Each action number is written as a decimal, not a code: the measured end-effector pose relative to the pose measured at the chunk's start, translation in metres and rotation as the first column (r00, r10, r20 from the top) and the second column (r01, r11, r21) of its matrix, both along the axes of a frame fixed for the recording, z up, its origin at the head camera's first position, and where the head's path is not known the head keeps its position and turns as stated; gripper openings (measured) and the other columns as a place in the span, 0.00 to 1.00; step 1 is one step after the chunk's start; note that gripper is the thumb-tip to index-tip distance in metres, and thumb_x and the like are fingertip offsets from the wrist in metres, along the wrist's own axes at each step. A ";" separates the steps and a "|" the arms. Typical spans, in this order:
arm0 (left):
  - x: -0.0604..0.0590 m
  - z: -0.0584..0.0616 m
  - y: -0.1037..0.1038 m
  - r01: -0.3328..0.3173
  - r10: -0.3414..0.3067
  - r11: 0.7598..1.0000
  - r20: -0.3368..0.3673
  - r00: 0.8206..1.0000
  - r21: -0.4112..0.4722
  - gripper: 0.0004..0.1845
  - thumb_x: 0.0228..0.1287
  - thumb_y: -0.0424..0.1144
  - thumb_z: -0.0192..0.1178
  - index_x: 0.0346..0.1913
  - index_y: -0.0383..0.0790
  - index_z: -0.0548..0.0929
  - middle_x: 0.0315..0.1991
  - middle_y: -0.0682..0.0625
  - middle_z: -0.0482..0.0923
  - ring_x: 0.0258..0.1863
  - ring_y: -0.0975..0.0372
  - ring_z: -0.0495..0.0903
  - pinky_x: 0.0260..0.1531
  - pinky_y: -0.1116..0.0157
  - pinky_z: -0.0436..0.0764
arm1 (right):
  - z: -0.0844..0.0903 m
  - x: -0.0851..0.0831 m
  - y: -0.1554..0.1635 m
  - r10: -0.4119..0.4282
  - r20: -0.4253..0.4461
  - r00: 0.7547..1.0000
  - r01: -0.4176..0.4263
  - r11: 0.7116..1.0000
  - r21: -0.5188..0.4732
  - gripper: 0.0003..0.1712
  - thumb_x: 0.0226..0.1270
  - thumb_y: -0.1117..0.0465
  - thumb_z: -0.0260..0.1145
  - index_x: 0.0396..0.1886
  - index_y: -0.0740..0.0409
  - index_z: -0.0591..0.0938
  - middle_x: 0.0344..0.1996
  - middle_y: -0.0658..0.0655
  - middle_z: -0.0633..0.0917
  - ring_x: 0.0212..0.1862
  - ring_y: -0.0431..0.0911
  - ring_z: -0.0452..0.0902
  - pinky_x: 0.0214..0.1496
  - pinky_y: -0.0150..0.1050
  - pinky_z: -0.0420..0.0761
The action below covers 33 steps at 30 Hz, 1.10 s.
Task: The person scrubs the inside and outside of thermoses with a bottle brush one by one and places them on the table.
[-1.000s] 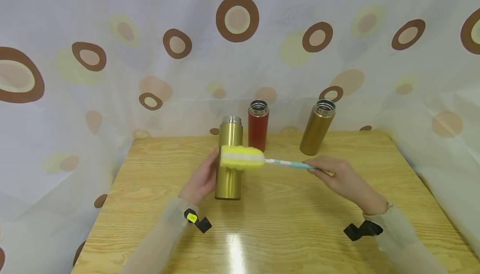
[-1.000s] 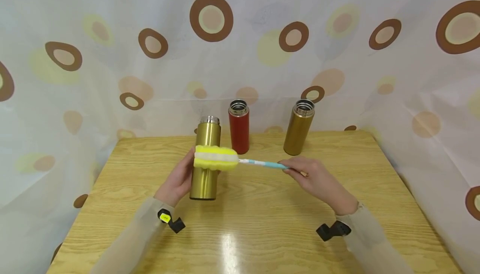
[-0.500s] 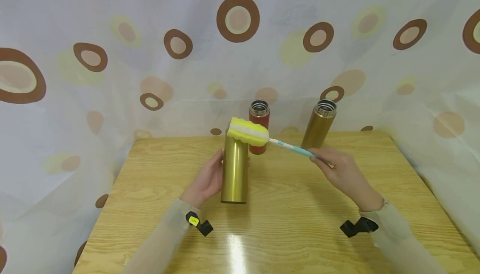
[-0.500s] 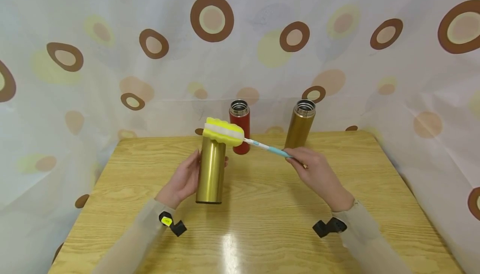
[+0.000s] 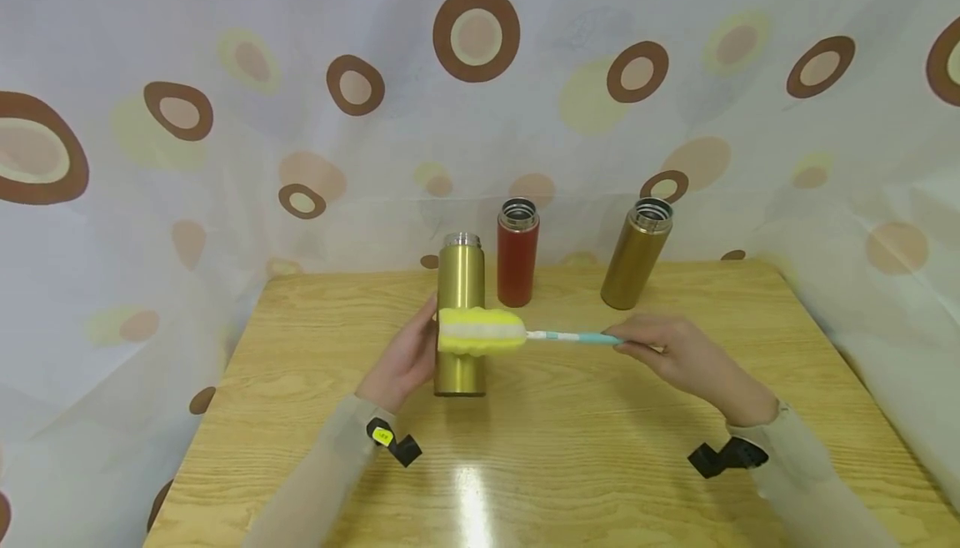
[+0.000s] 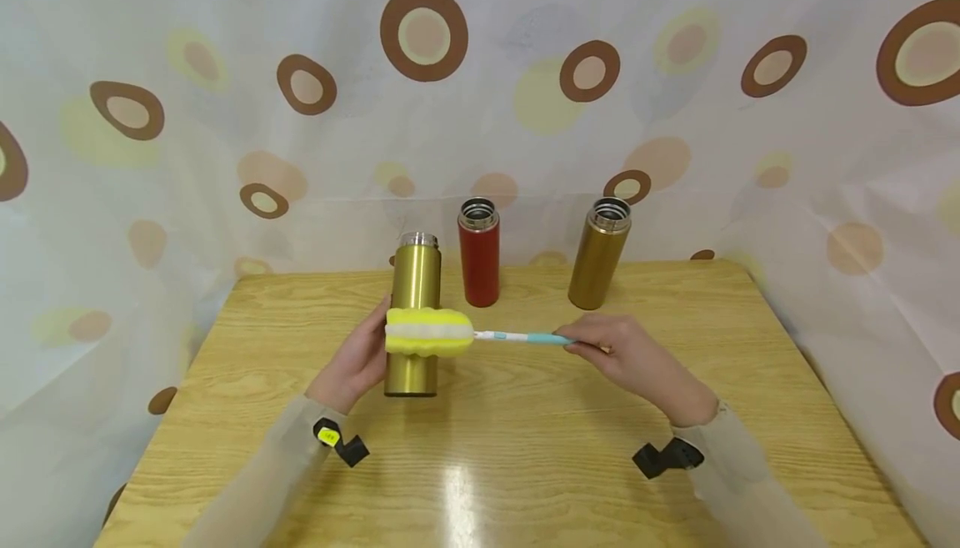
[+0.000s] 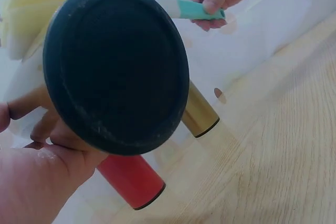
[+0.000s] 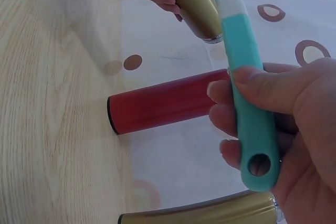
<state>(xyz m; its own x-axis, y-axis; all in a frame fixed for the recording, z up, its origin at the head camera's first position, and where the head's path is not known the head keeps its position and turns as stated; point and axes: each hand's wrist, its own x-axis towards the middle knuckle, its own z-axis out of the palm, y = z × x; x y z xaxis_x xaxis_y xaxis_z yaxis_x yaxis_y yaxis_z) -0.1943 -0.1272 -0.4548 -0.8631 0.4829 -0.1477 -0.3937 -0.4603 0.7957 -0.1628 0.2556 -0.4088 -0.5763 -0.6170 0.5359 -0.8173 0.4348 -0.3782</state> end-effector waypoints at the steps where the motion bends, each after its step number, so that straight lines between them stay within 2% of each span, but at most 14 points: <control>1: 0.000 0.000 0.000 0.001 -0.001 1.000 0.001 1.000 0.002 0.23 0.85 0.59 0.33 0.69 0.53 0.64 0.56 0.54 0.75 0.54 0.63 0.77 0.59 0.63 0.76 | 0.000 0.000 0.001 0.020 0.010 1.000 -0.020 1.000 0.000 0.24 0.50 0.81 0.75 0.47 0.59 0.90 0.39 0.51 0.91 0.33 0.35 0.78 0.32 0.25 0.73; 8: -0.001 -0.001 -0.002 -0.032 0.032 0.999 -0.009 0.999 0.020 0.23 0.84 0.59 0.38 0.71 0.53 0.61 0.63 0.50 0.70 0.61 0.61 0.75 0.67 0.62 0.73 | 0.003 0.004 0.003 0.139 0.124 0.982 -0.139 0.990 -0.014 0.23 0.55 0.82 0.73 0.48 0.57 0.90 0.39 0.48 0.89 0.33 0.34 0.78 0.32 0.25 0.75; 13: 0.001 0.000 0.000 -0.053 0.052 0.998 0.022 0.998 0.031 0.23 0.84 0.59 0.40 0.70 0.52 0.64 0.60 0.53 0.73 0.59 0.62 0.77 0.66 0.63 0.74 | 0.004 0.007 0.005 0.153 0.128 0.980 -0.150 0.988 -0.030 0.24 0.55 0.83 0.72 0.50 0.60 0.89 0.39 0.50 0.89 0.32 0.35 0.77 0.31 0.26 0.75; 18: 0.003 0.002 0.002 -0.006 0.006 1.000 0.003 1.000 -0.009 0.24 0.83 0.61 0.37 0.68 0.54 0.67 0.52 0.57 0.79 0.52 0.65 0.79 0.59 0.65 0.77 | 0.004 0.007 0.004 0.062 0.034 0.997 -0.061 0.998 -0.035 0.26 0.51 0.83 0.73 0.51 0.62 0.89 0.40 0.52 0.90 0.36 0.37 0.82 0.36 0.25 0.78; 21: 0.004 0.001 0.003 0.027 -0.027 0.999 -0.034 0.999 -0.021 0.22 0.84 0.60 0.36 0.65 0.53 0.70 0.50 0.58 0.80 0.50 0.65 0.79 0.57 0.64 0.78 | 0.004 0.006 0.003 -0.006 -0.017 1.000 0.005 0.999 -0.033 0.20 0.59 0.77 0.74 0.50 0.61 0.89 0.41 0.52 0.91 0.40 0.41 0.86 0.41 0.24 0.79; 24: 0.005 -0.002 0.004 0.036 -0.036 0.999 -0.050 0.998 -0.015 0.21 0.85 0.59 0.38 0.63 0.52 0.72 0.53 0.56 0.79 0.54 0.64 0.79 0.60 0.63 0.77 | 0.007 0.005 0.002 -0.066 -0.033 0.997 0.065 0.997 -0.044 0.15 0.64 0.72 0.73 0.51 0.62 0.89 0.41 0.54 0.91 0.40 0.44 0.87 0.43 0.22 0.80; 26: 0.006 -0.003 0.005 0.034 -0.035 0.999 -0.046 0.998 -0.018 0.22 0.85 0.59 0.36 0.65 0.52 0.69 0.56 0.54 0.77 0.57 0.62 0.77 0.63 0.62 0.75 | 0.008 0.004 0.000 -0.118 -0.034 0.992 0.116 0.992 -0.055 0.15 0.64 0.73 0.73 0.51 0.63 0.89 0.41 0.55 0.92 0.40 0.45 0.88 0.45 0.22 0.80; 29: 0.006 -0.004 0.005 0.048 -0.050 0.998 -0.036 0.998 -0.045 0.24 0.85 0.60 0.31 0.69 0.52 0.64 0.60 0.53 0.75 0.61 0.61 0.76 0.66 0.60 0.73 | 0.011 0.003 -0.003 -0.192 -0.044 0.980 0.189 0.980 -0.069 0.22 0.56 0.80 0.74 0.51 0.64 0.89 0.41 0.56 0.92 0.38 0.44 0.87 0.43 0.21 0.79; 33: 0.006 -0.005 0.006 0.077 -0.081 0.994 -0.049 0.995 -0.079 0.23 0.86 0.57 0.27 0.68 0.51 0.63 0.58 0.53 0.76 0.59 0.61 0.77 0.65 0.61 0.73 | 0.013 0.000 -0.005 -0.239 -0.044 0.970 0.235 0.968 -0.092 0.24 0.55 0.82 0.73 0.53 0.63 0.89 0.40 0.56 0.91 0.37 0.42 0.84 0.40 0.22 0.77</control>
